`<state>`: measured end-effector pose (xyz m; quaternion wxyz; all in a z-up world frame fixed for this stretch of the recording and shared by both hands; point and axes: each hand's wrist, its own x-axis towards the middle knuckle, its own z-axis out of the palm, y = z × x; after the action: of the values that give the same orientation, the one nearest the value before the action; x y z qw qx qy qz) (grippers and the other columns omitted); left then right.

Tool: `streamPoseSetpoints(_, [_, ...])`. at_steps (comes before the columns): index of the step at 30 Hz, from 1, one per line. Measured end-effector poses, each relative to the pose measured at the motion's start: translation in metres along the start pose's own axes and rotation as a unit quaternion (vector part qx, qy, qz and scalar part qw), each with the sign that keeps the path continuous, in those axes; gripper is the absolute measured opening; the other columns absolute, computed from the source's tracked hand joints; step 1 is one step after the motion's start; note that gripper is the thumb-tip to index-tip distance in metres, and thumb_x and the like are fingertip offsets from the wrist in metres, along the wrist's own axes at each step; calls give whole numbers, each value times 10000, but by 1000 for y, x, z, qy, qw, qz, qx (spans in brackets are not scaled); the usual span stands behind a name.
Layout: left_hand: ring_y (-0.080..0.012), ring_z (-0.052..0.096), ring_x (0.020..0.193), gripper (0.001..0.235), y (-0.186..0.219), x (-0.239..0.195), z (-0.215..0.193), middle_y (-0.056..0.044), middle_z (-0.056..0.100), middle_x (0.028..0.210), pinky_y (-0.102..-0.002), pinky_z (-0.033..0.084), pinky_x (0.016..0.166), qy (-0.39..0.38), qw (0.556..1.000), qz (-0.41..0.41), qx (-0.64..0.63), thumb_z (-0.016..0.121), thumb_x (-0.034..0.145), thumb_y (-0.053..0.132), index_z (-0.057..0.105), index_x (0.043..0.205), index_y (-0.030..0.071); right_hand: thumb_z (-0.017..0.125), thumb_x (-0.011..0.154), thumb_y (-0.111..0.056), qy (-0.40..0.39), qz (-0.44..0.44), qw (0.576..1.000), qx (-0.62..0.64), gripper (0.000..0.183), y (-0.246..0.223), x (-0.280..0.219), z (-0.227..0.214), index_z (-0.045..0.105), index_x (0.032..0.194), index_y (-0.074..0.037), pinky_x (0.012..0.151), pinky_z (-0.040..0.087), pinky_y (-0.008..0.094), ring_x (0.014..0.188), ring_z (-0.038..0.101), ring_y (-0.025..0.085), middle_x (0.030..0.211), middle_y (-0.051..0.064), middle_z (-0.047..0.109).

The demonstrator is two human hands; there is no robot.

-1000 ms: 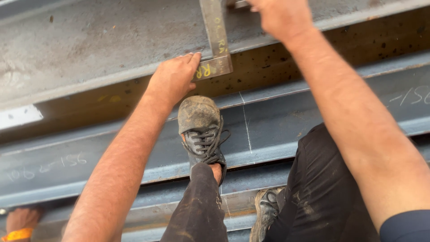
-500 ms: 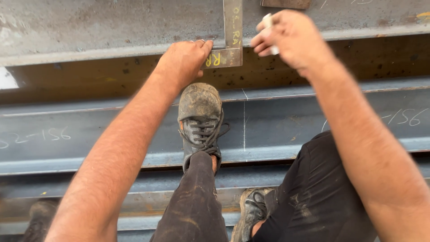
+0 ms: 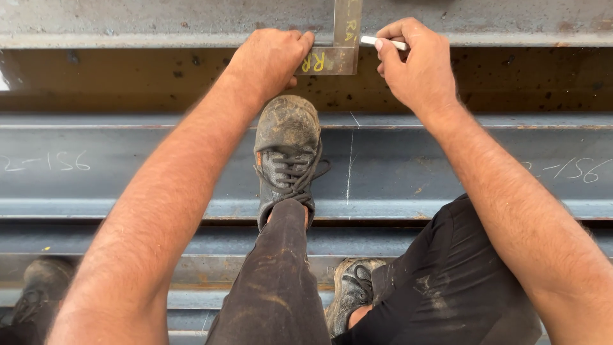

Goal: The person kneels on stacked steel beams, positions an L-shaped square against a beam flange, and marks reference lines on the steel with a chalk marker. They reposition the square and straightedge on different beams and repeat the layout marking across several locations.

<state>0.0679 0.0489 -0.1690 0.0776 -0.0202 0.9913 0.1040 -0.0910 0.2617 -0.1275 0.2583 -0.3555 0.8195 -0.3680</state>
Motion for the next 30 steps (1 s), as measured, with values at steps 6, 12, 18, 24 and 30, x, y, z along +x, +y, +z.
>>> streamPoseSetpoints(6, [-283, 725, 977, 710, 1, 2, 2, -117, 726, 1055, -378, 597, 815, -13, 999, 1, 30, 920, 699, 237, 584, 1283, 12, 694, 1069, -107, 35, -95, 992, -73, 126, 0, -14, 18, 683, 1094, 16, 696, 583, 322, 794, 726, 179, 916, 118, 739])
streamPoseSetpoints(12, [-251, 733, 967, 745, 3, 3, 5, -112, 735, 1036, -359, 607, 812, -13, 998, -5, 54, 915, 700, 271, 586, 1316, 13, 699, 1028, -118, -7, -134, 977, -165, 128, 1, -17, 14, 703, 1059, 6, 760, 574, 385, 835, 725, 269, 939, 160, 736])
streamPoseSetpoints(18, [-268, 730, 966, 684, 0, 3, 4, -101, 736, 1039, -372, 603, 806, -8, 1000, -8, 26, 918, 697, 233, 608, 1273, 30, 701, 994, -129, -61, -63, 976, -198, 95, -10, -11, 0, 726, 1009, -39, 730, 582, 374, 800, 731, 245, 933, 145, 753])
streamPoseSetpoints(24, [-268, 733, 967, 666, -1, 4, 9, -109, 738, 1020, -372, 602, 805, 5, 1000, -3, 20, 920, 682, 204, 618, 1246, 20, 720, 1071, -126, 44, -118, 981, -148, 123, 11, -12, 24, 675, 1061, -12, 715, 589, 346, 815, 725, 195, 943, 129, 746])
streamPoseSetpoints(30, [-262, 736, 964, 676, -1, 5, 8, -114, 741, 1008, -368, 605, 789, 1, 1000, -4, 22, 914, 688, 215, 612, 1257, 10, 728, 1001, -139, -21, -57, 990, -129, 145, -13, -17, 19, 670, 1020, -7, 698, 575, 341, 752, 726, 199, 885, 125, 741])
